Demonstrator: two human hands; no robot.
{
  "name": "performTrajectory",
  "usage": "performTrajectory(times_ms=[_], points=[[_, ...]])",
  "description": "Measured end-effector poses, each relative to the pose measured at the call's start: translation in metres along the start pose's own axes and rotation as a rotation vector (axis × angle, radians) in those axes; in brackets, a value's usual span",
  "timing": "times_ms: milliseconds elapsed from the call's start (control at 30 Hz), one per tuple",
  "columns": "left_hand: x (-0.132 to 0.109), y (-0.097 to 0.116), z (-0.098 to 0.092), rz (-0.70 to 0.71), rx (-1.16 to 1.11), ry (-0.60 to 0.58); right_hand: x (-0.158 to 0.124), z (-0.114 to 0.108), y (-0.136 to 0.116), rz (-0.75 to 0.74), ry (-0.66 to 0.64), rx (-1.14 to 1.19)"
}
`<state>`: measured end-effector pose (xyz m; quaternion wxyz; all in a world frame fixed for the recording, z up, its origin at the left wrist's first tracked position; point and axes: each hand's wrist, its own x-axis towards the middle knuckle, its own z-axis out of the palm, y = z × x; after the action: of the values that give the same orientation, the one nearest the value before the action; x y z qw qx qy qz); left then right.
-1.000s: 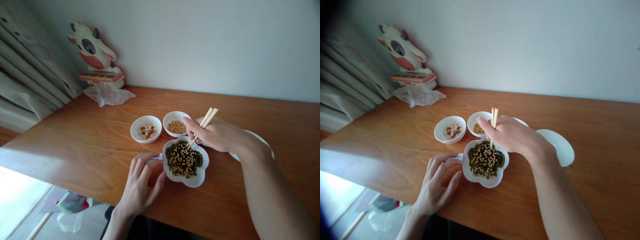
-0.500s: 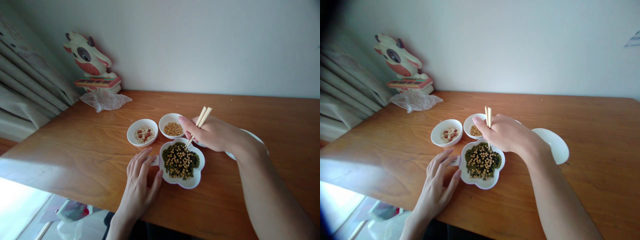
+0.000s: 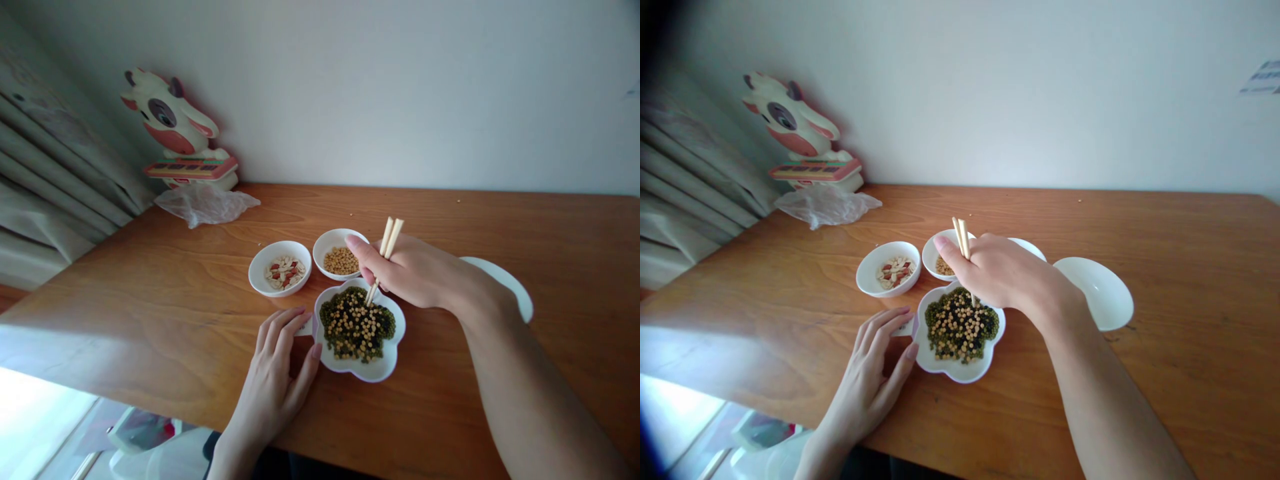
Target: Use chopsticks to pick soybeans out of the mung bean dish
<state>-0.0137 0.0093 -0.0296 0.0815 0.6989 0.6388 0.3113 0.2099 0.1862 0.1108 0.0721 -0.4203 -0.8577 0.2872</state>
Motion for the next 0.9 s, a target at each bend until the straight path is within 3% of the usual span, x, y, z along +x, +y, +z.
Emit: performTrajectory(times_ms=[333, 900], points=[[0.0, -0.002, 0.0, 0.007, 0.001, 0.001, -0.005, 0.002, -0.012, -0.018, -0.007, 0.074], [0.001, -0.001, 0.0, -0.002, -0.013, -0.002, -0.003, 0.0, -0.007, -0.013, -0.012, 0.029]])
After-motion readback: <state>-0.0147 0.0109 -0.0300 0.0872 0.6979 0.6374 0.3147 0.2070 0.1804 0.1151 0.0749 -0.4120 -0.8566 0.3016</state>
